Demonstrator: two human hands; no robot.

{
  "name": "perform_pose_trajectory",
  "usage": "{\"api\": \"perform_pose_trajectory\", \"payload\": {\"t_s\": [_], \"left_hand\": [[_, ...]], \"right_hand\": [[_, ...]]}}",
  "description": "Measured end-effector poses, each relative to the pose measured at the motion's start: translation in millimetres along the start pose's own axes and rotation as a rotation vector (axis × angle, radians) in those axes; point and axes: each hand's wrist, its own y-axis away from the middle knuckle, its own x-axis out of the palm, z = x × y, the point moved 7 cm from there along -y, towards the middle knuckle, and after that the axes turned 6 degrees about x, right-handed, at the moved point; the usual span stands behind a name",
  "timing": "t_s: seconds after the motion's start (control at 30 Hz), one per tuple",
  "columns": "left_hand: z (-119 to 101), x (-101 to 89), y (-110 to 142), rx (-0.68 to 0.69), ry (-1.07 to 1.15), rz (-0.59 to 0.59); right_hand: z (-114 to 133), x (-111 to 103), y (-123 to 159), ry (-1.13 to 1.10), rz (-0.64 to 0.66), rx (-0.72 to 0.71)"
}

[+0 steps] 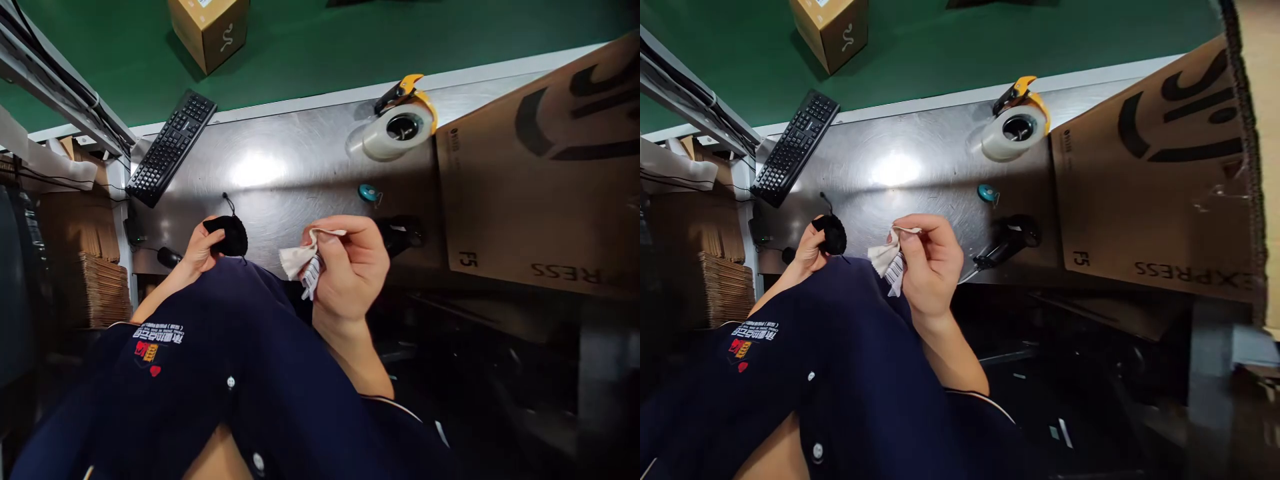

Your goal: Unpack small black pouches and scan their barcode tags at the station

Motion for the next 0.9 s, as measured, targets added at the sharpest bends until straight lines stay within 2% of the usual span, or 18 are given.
{"api": "perform_pose_trajectory", "payload": {"t_s": [0.13,0.23,0.33,0.43,0.5,0.7,0.83,0.9], "left_hand": [[-6,6.6,-3,0.079,-0.102,-0.04],[-14,18.4,-6,0.157,-0.218,0.001],[-18,27.5,-9,0.113,-0.248,0.11],[-16,33.7,-8,-0.046,-0.278,0.295],[-19,33.5,-5,-0.072,-0.351,0.344],[-35,37.0,5,0.119,-0.452,0.303],[-39,42.4,2,0.153,-0.474,0.372],[-47,43.7,-3,0.212,-0.44,0.344]], "right_hand": [[-23,23,-1,0.285,0.299,0.185],[-40,37,-2,0.525,0.411,0.198],[-45,39,-9,0.515,0.355,0.174],[-43,28,-19,0.43,0.262,0.169],[-44,20,-22,0.423,0.248,0.181],[-53,10,-22,0.344,0.233,0.192],[-53,16,-16,0.314,0.271,0.236],[-49,22,-13,0.323,0.328,0.245]]}}
